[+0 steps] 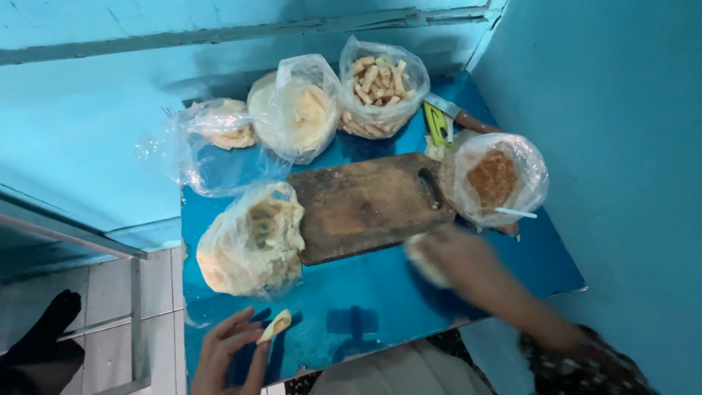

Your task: The person sits at a small blue table and assembles filled snacks by hand. They take flat wrapper pieces from a plastic bag, place brown filling from a bowl onto a wrapper, fold the wrapper over the filling, and set the folded snack aside, repeating the cycle.

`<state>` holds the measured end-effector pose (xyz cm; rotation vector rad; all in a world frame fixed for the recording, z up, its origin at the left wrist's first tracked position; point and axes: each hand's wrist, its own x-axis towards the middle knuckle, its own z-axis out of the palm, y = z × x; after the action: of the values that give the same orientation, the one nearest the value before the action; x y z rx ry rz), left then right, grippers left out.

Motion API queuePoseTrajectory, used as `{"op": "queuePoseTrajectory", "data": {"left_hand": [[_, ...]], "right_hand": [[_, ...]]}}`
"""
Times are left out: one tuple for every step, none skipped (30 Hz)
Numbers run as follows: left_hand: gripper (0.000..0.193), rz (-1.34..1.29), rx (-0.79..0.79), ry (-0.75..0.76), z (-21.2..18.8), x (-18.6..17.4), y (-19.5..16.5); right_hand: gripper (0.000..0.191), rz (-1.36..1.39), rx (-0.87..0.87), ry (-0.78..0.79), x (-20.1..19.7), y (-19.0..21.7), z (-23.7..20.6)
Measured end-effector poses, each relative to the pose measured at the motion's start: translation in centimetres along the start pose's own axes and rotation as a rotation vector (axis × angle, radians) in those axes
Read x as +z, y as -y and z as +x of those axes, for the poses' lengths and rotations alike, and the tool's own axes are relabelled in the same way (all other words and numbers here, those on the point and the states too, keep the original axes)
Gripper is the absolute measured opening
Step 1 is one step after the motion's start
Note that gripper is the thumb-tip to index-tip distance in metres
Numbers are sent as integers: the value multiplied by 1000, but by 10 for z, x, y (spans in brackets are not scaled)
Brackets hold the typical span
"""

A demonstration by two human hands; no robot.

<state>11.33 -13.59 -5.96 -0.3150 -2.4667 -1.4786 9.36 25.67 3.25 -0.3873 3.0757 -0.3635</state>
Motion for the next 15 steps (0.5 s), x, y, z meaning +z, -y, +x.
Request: {"op": "queuePoseTrajectory", "data": {"left_hand": [[23,-28,14,11,1,1,-1],[22,-57,30,20,3,6,-4],[22,-87,44,24,4,12,-9],[22,-100,49,44,6,18,-14],[22,-111,54,68,8,24,-21],[22,-122,61,86,10,29,-29],[22,-138,56,98,11,33,-36],[22,-154,52,109,14,37,-43],[21,-171,48,119,17,39,-49],[20,-157,31,137,21,40,-54],[19,-144,11,154,25,42,-58],[18,-130,-14,175,28,43,-63],[17,-95,-2,186,31,45,-67],[17,-59,9,195,37,49,-70],[17,-25,24,203,42,53,-74]], "right_hand": [[35,-26,93,27,-14,-11,-7],[31,-54,185,52,-27,-19,-12],[41,81,215,83,-38,-25,-9],[51,221,247,115,-48,-29,-5],[60,364,282,146,-54,-30,-1],[68,412,278,200,-55,-29,5],[76,456,271,254,-54,-29,13],[85,499,263,307,-52,-30,19],[85,435,173,230,-47,-32,23],[85,369,82,157,-41,-33,23],[85,303,-12,89,-36,-37,22],[85,312,39,133,-32,-41,23],[85,326,92,181,-27,-45,22],[85,339,144,230,-23,-49,21],[82,330,171,243,-21,-52,19]]}}
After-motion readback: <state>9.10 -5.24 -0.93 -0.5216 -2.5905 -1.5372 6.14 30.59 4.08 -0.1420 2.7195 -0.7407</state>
